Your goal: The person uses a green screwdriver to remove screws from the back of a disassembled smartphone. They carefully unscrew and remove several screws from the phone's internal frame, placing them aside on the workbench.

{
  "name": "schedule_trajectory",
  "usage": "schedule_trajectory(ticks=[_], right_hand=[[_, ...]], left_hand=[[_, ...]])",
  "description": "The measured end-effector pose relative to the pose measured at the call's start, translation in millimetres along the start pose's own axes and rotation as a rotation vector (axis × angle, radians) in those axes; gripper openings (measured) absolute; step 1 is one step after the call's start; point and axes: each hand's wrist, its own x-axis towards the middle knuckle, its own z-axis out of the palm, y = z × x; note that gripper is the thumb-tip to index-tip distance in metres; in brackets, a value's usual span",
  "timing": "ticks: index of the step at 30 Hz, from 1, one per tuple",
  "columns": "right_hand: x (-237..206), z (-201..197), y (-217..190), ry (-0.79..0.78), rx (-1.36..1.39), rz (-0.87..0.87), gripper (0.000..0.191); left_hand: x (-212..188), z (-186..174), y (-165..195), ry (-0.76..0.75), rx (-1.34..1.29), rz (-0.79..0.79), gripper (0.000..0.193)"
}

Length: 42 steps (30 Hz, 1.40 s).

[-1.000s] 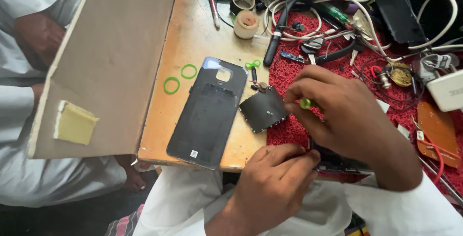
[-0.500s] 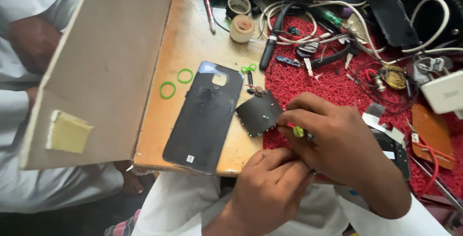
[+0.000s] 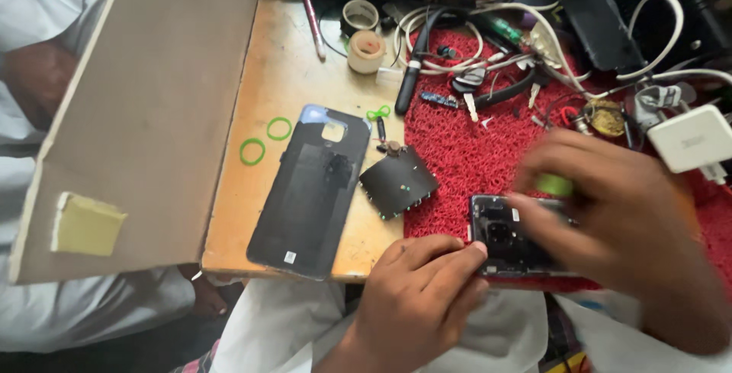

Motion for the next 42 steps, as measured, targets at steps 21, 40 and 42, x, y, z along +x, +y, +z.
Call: schedule_trajectory(ticks=[21, 40, 42], right_hand=[[-223, 59, 144, -0.399, 1.089, 0.564, 0.039], [-240, -1, 171, -0.084, 1.050, 0.273, 0.034], [-233, -4, 161, -0.116, 1.181, 0.321, 0.035]], left_hand=[[-8, 12, 4, -0.278, -0.533, 0.273, 0.018], [-13, 25, 28, 0.011, -1.478, -0.747, 0.011], [-12, 24, 29, 0.008, -1.475, -0.728, 0.012]])
